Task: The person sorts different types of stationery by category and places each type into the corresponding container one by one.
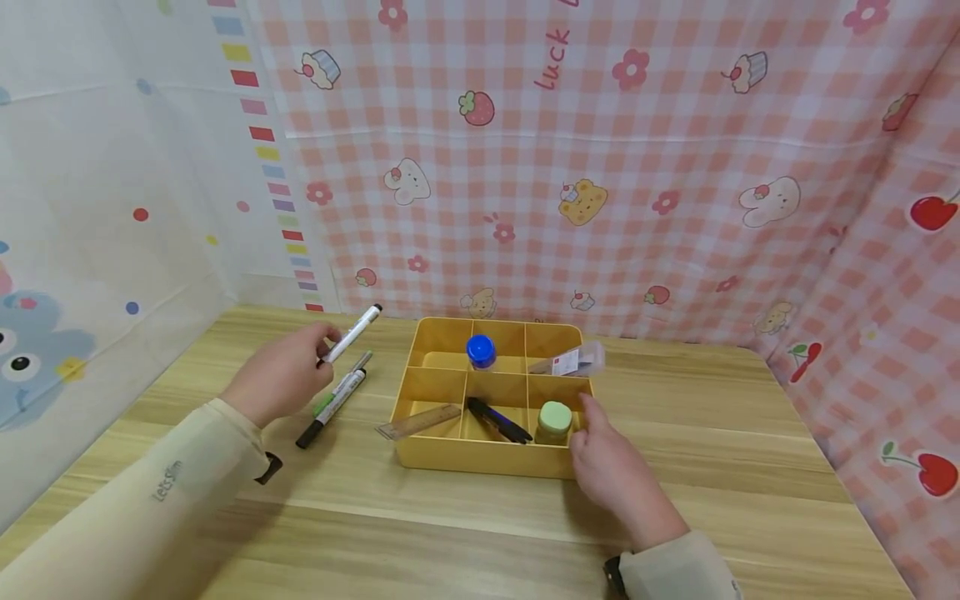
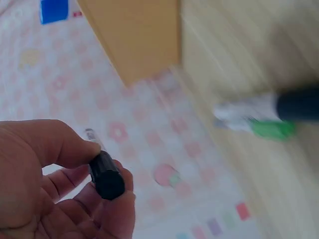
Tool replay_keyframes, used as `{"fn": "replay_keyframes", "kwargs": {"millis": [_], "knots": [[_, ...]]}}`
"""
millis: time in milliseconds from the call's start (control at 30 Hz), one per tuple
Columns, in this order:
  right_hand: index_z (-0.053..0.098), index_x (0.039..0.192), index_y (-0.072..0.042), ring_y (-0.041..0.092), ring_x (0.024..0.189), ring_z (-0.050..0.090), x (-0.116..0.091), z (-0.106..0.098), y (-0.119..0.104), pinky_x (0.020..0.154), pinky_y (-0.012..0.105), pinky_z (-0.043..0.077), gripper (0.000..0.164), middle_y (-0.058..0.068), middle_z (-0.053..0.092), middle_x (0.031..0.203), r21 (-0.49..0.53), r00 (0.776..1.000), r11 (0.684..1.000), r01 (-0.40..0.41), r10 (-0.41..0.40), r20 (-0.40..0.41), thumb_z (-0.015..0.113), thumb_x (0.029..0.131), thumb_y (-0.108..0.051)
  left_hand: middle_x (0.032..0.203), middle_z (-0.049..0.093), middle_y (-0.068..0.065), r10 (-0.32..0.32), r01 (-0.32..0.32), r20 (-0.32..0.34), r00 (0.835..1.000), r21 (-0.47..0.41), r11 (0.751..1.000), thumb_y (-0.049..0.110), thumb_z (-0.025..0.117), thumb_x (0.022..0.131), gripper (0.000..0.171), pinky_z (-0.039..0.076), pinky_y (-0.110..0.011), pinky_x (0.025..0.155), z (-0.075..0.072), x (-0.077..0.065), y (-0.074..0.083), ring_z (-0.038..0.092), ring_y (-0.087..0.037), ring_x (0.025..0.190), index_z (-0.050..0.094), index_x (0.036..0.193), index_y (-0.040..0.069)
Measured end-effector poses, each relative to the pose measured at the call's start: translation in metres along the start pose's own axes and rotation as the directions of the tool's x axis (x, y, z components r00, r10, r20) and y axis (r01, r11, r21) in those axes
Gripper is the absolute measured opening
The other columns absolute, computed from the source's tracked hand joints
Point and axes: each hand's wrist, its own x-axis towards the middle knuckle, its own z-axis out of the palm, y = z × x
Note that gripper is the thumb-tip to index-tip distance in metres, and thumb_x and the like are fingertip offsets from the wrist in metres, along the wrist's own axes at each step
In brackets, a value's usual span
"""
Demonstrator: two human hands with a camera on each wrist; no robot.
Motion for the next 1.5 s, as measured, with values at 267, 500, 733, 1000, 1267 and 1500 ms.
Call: {"fn": "replay_keyframes", "kwargs": {"millis": [267, 500, 733, 1000, 1267, 1500], "knots": [[0.009, 0.168, -0.004, 0.025, 0.068, 0.053, 0.001, 0.000, 0.000, 0.059, 0.037, 0.046, 0.063, 0.036, 0.039, 0.160, 0.006, 1.000, 1.000, 0.006, -0.006, 0.007, 0.028, 0.110, -0.021, 0.107, 0.076, -0.005, 0.122, -0.118, -0.044, 0.992, 0.078, 0.990, 0.011, 0.061, 0.099, 0.031, 0.058, -0.037, 0.074, 0.006, 0.013, 0.045, 0.063, -0.020, 0.080, 0.068, 0.129, 0.012], [0.013, 0.167, -0.002, 0.036, 0.107, 0.062, 0.000, 0.000, 0.001, 0.081, 0.042, 0.053, 0.062, 0.035, 0.035, 0.163, -0.035, 1.000, 0.999, 0.024, -0.025, -0.010, 0.028, 0.110, -0.020, 0.098, 0.076, -0.003, 0.216, -0.211, -0.028, 0.976, 0.134, 0.968, 0.013, 0.064, 0.100, 0.021, 0.058, -0.036, 0.073, 0.012, 0.026, 0.067, 0.062, -0.020, 0.077, 0.075, 0.119, 0.010], [0.012, 0.168, -0.002, 0.035, 0.103, 0.063, 0.001, 0.001, 0.002, 0.072, 0.038, 0.052, 0.063, 0.035, 0.031, 0.164, -0.020, 1.000, 0.999, 0.026, -0.026, -0.013, 0.028, 0.110, -0.019, 0.108, 0.078, -0.005, 0.211, -0.212, 0.026, 0.977, 0.134, 0.968, 0.013, 0.065, 0.101, 0.021, 0.062, -0.036, 0.084, 0.021, 0.035, 0.076, 0.067, -0.019, 0.086, 0.076, 0.119, 0.008], [0.011, 0.168, -0.002, 0.035, 0.106, 0.063, 0.000, 0.000, 0.001, 0.079, 0.042, 0.054, 0.063, 0.035, 0.030, 0.164, -0.020, 1.000, 1.000, 0.020, -0.020, -0.009, 0.028, 0.110, -0.020, 0.114, 0.077, -0.007, 0.187, -0.194, 0.064, 0.980, 0.115, 0.974, 0.009, 0.062, 0.101, 0.022, 0.063, -0.039, 0.093, 0.031, 0.046, 0.081, 0.072, -0.022, 0.098, 0.078, 0.116, 0.009], [0.010, 0.169, -0.005, 0.027, 0.075, 0.058, 0.001, 0.001, 0.001, 0.064, 0.038, 0.049, 0.064, 0.035, 0.033, 0.164, 0.001, 1.000, 1.000, 0.006, -0.006, 0.000, 0.028, 0.110, -0.021, 0.124, 0.076, -0.011, 0.138, -0.151, 0.113, 0.984, 0.114, 0.982, 0.008, 0.058, 0.103, 0.026, 0.058, -0.046, 0.106, 0.042, 0.050, 0.082, 0.072, -0.030, 0.117, 0.075, 0.122, 0.007], [0.013, 0.168, -0.005, 0.032, 0.098, 0.064, 0.001, 0.001, 0.002, 0.078, 0.042, 0.053, 0.063, 0.033, 0.034, 0.164, -0.027, 1.000, 1.000, 0.009, -0.009, -0.010, 0.029, 0.110, -0.021, 0.134, 0.072, -0.011, 0.181, -0.193, 0.116, 0.977, 0.105, 0.976, 0.017, 0.060, 0.105, 0.032, 0.054, -0.048, 0.112, 0.043, 0.047, 0.075, 0.068, -0.030, 0.126, 0.071, 0.133, 0.007]]}}
